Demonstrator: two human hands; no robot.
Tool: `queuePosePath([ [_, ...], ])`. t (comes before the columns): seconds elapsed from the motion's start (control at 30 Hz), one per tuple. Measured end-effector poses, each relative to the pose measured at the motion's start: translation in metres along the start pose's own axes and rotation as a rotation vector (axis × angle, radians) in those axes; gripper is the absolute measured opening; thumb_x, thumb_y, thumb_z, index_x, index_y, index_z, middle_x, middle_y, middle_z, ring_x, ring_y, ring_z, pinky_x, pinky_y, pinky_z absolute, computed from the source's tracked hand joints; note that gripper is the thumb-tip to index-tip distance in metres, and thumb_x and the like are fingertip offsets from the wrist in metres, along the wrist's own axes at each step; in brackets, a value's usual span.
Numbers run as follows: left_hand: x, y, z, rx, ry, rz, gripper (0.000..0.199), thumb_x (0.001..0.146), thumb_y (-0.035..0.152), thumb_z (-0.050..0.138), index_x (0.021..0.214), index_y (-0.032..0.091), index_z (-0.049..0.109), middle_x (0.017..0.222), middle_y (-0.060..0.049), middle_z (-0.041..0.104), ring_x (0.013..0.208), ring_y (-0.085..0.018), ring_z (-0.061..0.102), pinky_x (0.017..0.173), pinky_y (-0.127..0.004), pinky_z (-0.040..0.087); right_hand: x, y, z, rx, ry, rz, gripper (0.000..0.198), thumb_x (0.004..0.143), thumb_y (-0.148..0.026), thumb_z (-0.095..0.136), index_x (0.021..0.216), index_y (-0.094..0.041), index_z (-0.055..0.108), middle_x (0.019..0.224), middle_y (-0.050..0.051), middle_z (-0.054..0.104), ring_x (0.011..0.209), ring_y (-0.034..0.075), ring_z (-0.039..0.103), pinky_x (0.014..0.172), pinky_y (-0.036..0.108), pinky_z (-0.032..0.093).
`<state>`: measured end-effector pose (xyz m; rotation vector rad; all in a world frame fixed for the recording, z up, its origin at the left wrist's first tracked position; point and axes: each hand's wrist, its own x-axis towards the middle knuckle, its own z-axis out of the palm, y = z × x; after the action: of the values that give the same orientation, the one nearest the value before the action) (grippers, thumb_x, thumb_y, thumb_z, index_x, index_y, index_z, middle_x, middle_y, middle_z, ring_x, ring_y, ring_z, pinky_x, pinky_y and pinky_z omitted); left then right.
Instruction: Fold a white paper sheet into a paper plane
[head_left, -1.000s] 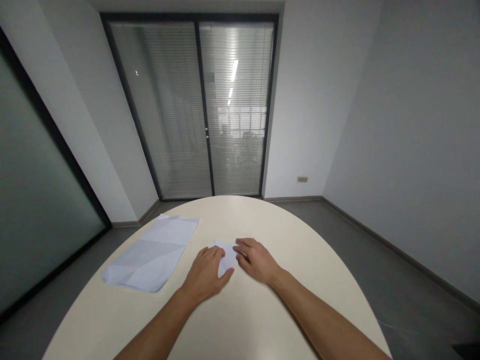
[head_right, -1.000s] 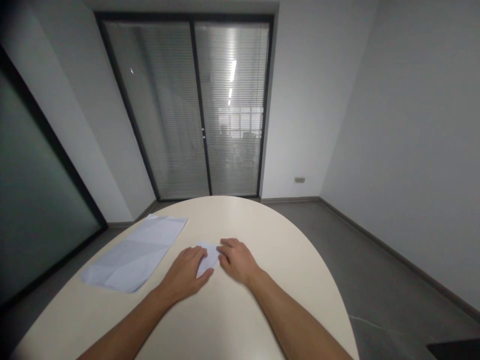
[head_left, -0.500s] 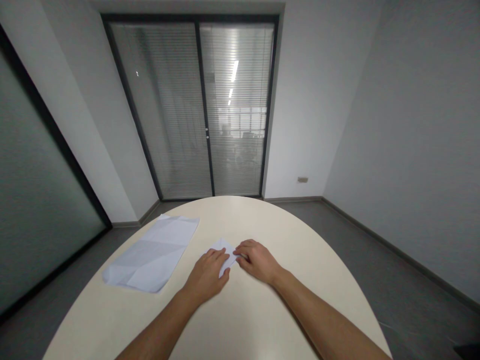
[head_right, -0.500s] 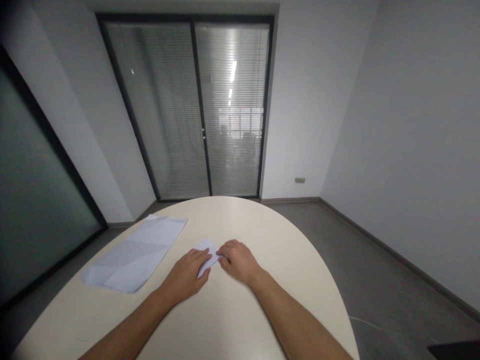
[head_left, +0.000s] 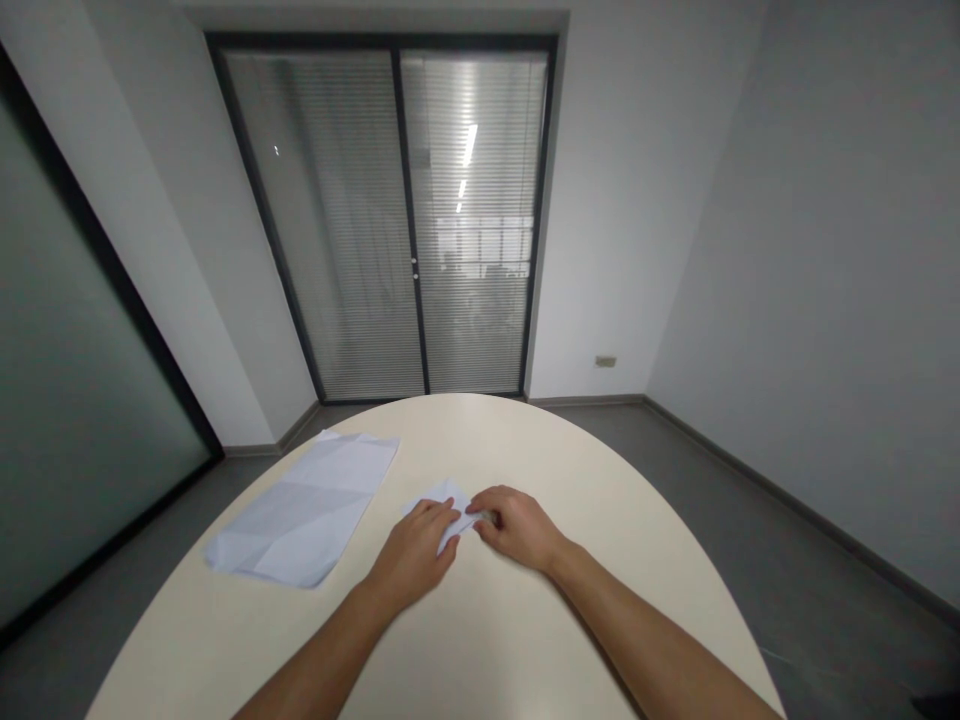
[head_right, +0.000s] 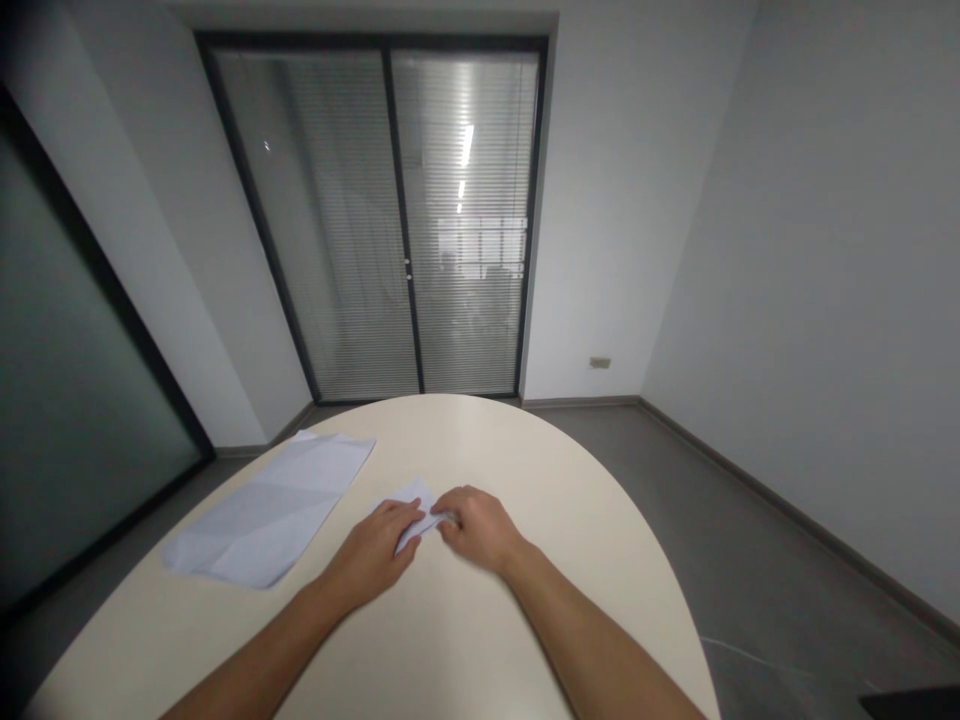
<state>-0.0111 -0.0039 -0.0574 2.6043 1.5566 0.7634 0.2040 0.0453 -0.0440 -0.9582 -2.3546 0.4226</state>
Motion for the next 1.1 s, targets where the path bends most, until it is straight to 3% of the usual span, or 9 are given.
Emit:
queuePosePath([
  [0.13, -0.001, -0.001, -0.003, -0.048, 0.016, -0.007, 0.036, 0.089, 0.019, 0.057, 0.125, 0.018, 0.062, 0.124, -0.01, 0.068, 0.116, -0.025, 0.06, 0.102, -0.042, 0.051, 0.0, 0.003, 0.0, 0.016, -0.007, 0.007, 0.028, 0.087, -0.018, 0.062, 0.112, -0.026, 0.072, 0.113, 0.001, 0.073, 0.103, 0.019, 0.065, 0.092, 0.029, 0.048],
  [0.27, -0.002, -0.002, -0.003, -0.088, 0.02, -0.019, 0.04, 0.089, 0.027, 0.062, 0.128, 0.018, 0.059, 0.122, -0.011, 0.068, 0.115, -0.026, 0.061, 0.101, -0.043, 0.052, 0.0, 0.002, -0.001, 0.004, -0.001, -0.029, 0.019, 0.094, -0.027, 0.059, 0.108, -0.024, 0.072, 0.109, 0.003, 0.073, 0.102, 0.019, 0.065, 0.092, 0.029, 0.048],
  [0.43, -0.002, -0.001, 0.001, -0.085, 0.042, 0.019, 0.027, 0.094, 0.019, 0.053, 0.118, 0.021, 0.065, 0.123, -0.007, 0.068, 0.115, -0.021, 0.062, 0.103, -0.038, 0.05, 0.002, -0.002, -0.004, -0.038, 0.03, -0.067, 0.017, 0.098, -0.03, 0.056, 0.102, -0.022, 0.07, 0.104, 0.005, 0.072, 0.101, 0.019, 0.063, 0.09, 0.031, 0.047],
  [0.67, 0.004, -0.001, -0.007, 0.072, 0.098, -0.024, 0.026, 0.093, 0.012, 0.057, 0.109, 0.024, 0.073, 0.098, -0.004, 0.072, 0.093, -0.022, 0.066, 0.083, -0.037, 0.055, 0.0, -0.004, -0.005, -0.044, 0.038, -0.081, 0.016, 0.095, -0.029, 0.058, 0.107, -0.022, 0.067, 0.105, 0.005, 0.071, 0.1, 0.02, 0.063, 0.091, 0.031, 0.047],
  [0.87, 0.004, -0.004, -0.008, 0.016, 0.213, 0.063, 0.024, 0.091, 0.013, 0.06, 0.107, 0.025, 0.073, 0.101, -0.002, 0.076, 0.093, -0.021, 0.068, 0.084, -0.037, 0.055, 0.002, 0.0, -0.004, -0.086, 0.046, -0.11, 0.018, 0.091, -0.021, 0.061, 0.109, -0.021, 0.066, 0.108, 0.006, 0.071, 0.103, 0.021, 0.062, 0.092, 0.033, 0.045],
  [0.97, 0.004, -0.004, -0.007, -0.039, 0.285, 0.086, 0.022, 0.094, 0.016, 0.057, 0.107, 0.025, 0.072, 0.101, -0.003, 0.076, 0.093, -0.02, 0.068, 0.084, -0.036, 0.055, 0.004, 0.003, -0.004, -0.112, 0.046, -0.085, 0.016, 0.095, -0.019, 0.055, 0.105, -0.021, 0.067, 0.104, 0.005, 0.072, 0.101, 0.02, 0.063, 0.09, 0.032, 0.045],
  [1.1, 0.004, -0.005, -0.006, -0.068, 0.327, -0.009, 0.02, 0.098, 0.023, 0.05, 0.103, 0.023, 0.07, 0.099, -0.004, 0.075, 0.093, -0.02, 0.067, 0.086, -0.035, 0.053, 0.004, 0.006, -0.004, -0.154, 0.095, 0.022, 0.021, 0.101, -0.028, 0.049, 0.106, -0.021, 0.067, 0.102, 0.006, 0.072, 0.097, 0.02, 0.064, 0.088, 0.033, 0.046],
])
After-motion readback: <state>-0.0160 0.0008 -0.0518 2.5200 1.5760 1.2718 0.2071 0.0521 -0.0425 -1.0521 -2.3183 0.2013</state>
